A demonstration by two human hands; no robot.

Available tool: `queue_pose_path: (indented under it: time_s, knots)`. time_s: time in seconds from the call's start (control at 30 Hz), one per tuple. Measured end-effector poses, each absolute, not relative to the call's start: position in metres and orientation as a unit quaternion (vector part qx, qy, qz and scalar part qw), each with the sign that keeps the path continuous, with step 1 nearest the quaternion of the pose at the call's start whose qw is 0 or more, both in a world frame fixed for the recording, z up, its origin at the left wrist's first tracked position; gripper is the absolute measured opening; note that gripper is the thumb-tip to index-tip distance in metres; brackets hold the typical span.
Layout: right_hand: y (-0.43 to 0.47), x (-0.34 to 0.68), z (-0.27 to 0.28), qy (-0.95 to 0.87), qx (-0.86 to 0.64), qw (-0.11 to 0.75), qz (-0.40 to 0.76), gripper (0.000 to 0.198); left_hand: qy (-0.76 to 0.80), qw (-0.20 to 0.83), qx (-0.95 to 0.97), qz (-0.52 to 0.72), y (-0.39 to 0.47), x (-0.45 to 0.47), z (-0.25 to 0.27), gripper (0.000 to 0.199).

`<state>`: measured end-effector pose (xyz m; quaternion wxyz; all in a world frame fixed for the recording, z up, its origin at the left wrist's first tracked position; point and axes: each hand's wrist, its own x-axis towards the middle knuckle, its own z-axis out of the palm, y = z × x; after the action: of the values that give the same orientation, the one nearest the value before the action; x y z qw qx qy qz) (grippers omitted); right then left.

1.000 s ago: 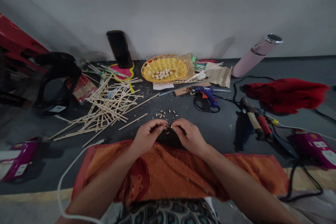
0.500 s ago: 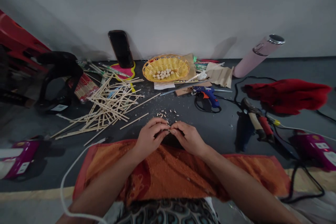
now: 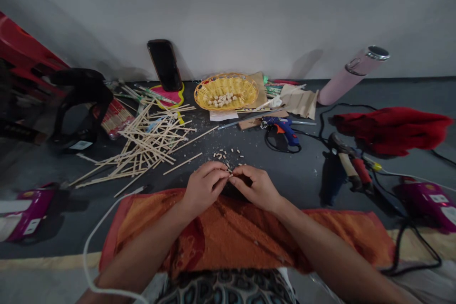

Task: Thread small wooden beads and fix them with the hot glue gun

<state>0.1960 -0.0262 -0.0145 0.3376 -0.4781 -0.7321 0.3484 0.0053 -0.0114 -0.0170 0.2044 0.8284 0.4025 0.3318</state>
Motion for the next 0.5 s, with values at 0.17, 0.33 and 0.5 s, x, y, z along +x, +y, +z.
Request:
queue_pose_path:
  time_s: [0.17,0.33,0.5]
  knots:
    - [-0.0253,0.1950,-0.0164,-0.744,-0.468,0.330,0.345,0.013,0.390,0.181,0.845,0.317,-0.0120,0.0059,-0.0177,0.013]
    - [-0.0244,0.1962,-0.0185,-0.752,-0.462,0.325,0.340,0.016,0.402,0.209,0.832,0.322,-0.0122,0.0071,-0.0155,0.013]
    - [-0.0249,0.1960,-0.0166,-0.759,-0.456,0.309,0.346,0.017,0.425,0.270,0.811,0.299,-0.0120,0.0084,-0.0140,0.016]
